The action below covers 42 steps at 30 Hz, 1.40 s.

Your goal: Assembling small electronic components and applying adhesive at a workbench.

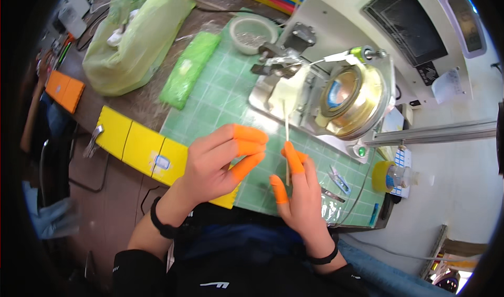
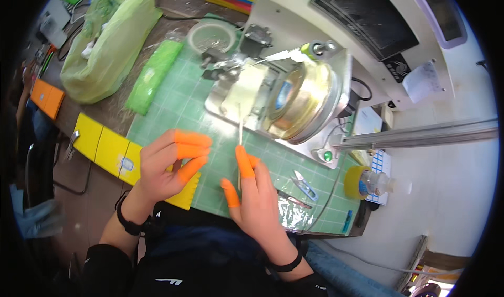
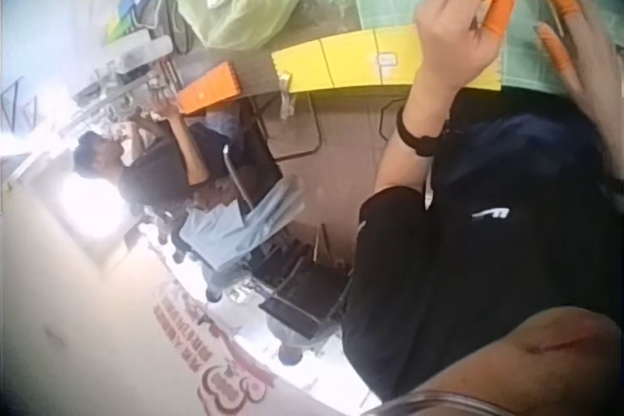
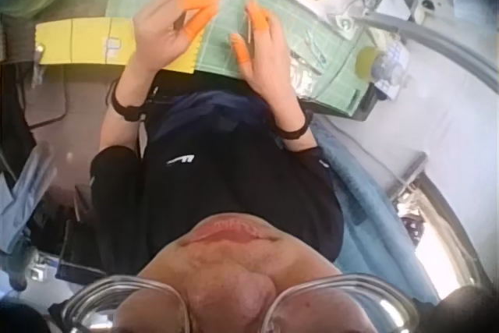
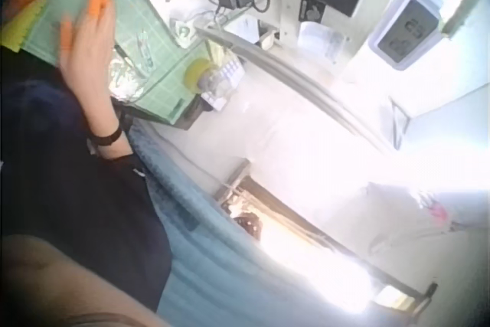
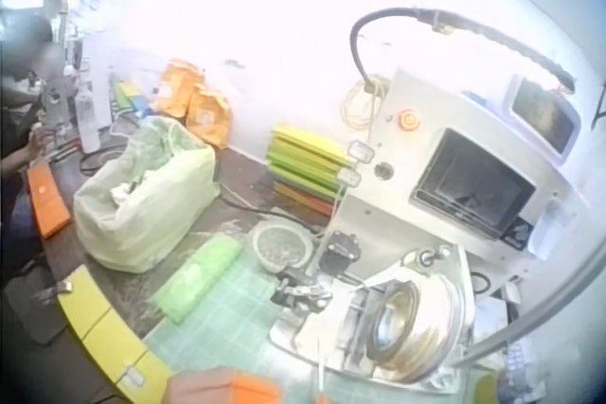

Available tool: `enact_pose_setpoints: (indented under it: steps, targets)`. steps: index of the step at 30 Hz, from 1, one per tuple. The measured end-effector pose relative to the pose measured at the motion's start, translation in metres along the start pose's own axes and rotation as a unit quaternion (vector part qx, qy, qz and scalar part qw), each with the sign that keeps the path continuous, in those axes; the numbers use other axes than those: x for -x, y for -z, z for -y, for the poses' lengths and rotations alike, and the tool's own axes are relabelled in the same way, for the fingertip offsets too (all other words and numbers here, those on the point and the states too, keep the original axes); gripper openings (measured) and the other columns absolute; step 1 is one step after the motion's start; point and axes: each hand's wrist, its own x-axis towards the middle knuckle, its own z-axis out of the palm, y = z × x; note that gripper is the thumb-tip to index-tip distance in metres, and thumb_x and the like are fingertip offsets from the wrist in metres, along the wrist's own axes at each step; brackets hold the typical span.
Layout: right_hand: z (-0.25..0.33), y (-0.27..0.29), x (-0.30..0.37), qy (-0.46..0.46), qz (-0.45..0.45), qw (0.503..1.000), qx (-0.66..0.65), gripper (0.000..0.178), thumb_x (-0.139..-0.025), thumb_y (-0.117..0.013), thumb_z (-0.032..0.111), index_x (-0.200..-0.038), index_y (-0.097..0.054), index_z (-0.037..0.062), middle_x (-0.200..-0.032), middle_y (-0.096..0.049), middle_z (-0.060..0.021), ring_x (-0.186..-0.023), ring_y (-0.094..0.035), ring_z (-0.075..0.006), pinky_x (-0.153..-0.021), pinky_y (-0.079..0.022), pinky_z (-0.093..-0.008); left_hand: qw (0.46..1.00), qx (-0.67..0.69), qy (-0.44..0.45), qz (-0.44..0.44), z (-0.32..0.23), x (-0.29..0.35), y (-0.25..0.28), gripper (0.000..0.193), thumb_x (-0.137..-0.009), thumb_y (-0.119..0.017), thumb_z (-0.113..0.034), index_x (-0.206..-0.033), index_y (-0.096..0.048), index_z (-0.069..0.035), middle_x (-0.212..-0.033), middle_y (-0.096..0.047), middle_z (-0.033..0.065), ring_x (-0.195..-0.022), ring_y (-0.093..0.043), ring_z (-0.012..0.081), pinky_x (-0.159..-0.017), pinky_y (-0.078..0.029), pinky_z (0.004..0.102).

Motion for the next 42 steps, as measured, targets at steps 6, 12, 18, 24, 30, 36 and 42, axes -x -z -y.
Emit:
enact_pose_setpoints:
  steps: [6,12,18,24,30,36,42]
  targets:
    - [0.001,0.020,0.015,-0.039,-0.037,0.998,0.037,0.068,-0.085,-0.076,0.015,-0.145,-0.049,0.0006,-0.136,-0.056,-0.0190,-0.104,-0.058,-0.0323,-0.091,-0.051,-0.0399,0.997,0.039,-0.062,-0.022,0.003,0.001,-0.004,0.015,-0.080,-0.078,0.002,-0.092,-0.070,0.000,-0.101,-0.071,0.0142,-0.088,-0.071,0.0264,-0.072,-0.058,0.0317]
    - [-0.110,0.072,0.047,-0.108,-0.193,0.930,0.292,0.047,-0.106,-0.042,0.017,-0.151,-0.043,0.0017,-0.157,-0.038,-0.0242,-0.147,-0.033,-0.0390,-0.119,-0.025,-0.0450,0.996,0.035,-0.075,-0.045,0.005,0.003,-0.009,0.013,-0.082,-0.077,0.000,-0.092,-0.069,-0.001,-0.098,-0.070,0.0089,-0.084,-0.070,0.0229,-0.068,-0.057,0.0304]
    - [-0.104,0.098,0.049,-0.101,-0.168,0.958,0.208,0.045,-0.109,-0.036,0.022,-0.146,-0.050,-0.0010,-0.155,-0.043,-0.0225,-0.147,-0.036,-0.0344,-0.118,-0.027,-0.0438,0.993,0.107,-0.054,0.000,-0.030,-0.014,0.018,0.009,-0.086,-0.076,-0.005,-0.090,-0.069,-0.002,-0.101,-0.072,0.0083,-0.095,-0.067,0.0239,-0.085,-0.052,0.0344]
    - [-0.148,0.118,0.080,-0.088,-0.323,0.938,-0.095,0.049,-0.111,-0.035,0.031,-0.137,-0.057,-0.0049,-0.134,-0.062,-0.0183,-0.112,-0.062,-0.0243,-0.101,-0.046,-0.0380,0.932,0.357,-0.033,-0.054,-0.021,-0.101,0.028,0.007,-0.095,-0.068,-0.010,-0.096,-0.069,-0.003,-0.103,-0.072,0.0079,-0.102,-0.067,0.0169,-0.097,-0.049,0.0337]
    - [-0.190,0.113,0.112,-0.181,-0.338,0.916,-0.120,0.052,-0.109,-0.041,0.043,-0.117,-0.069,0.0001,-0.101,-0.073,-0.0086,-0.080,-0.063,-0.0139,-0.069,-0.045,-0.0247,0.888,0.430,0.124,-0.104,0.051,-0.134,0.017,0.010,-0.099,-0.063,-0.011,-0.097,-0.067,-0.003,-0.099,-0.069,0.0054,-0.093,-0.064,0.0104,-0.087,-0.052,0.0287]
    - [-0.155,0.099,0.099,-0.218,-0.438,0.844,-0.218,0.058,-0.109,-0.039,0.038,-0.110,-0.067,-0.0128,-0.095,-0.072,-0.0233,-0.083,-0.070,-0.0316,-0.069,-0.058,-0.0392,0.953,0.290,0.077,-0.037,0.082,-0.123,0.002,0.008,-0.099,-0.063,-0.012,-0.095,-0.066,-0.005,-0.099,-0.068,0.0020,-0.089,-0.061,0.0085,-0.080,-0.049,0.0261]
    - [-0.168,0.102,0.102,-0.210,-0.440,0.845,-0.218,0.056,-0.109,-0.042,0.038,-0.103,-0.070,-0.0106,-0.094,-0.072,-0.0208,-0.079,-0.068,-0.0285,-0.067,-0.056,-0.0365,0.946,0.308,0.099,-0.011,0.082,-0.122,0.004,0.009,-0.100,-0.062,-0.014,-0.095,-0.066,-0.006,-0.099,-0.068,0.0003,-0.089,-0.060,0.0075,-0.079,-0.049,0.0258]
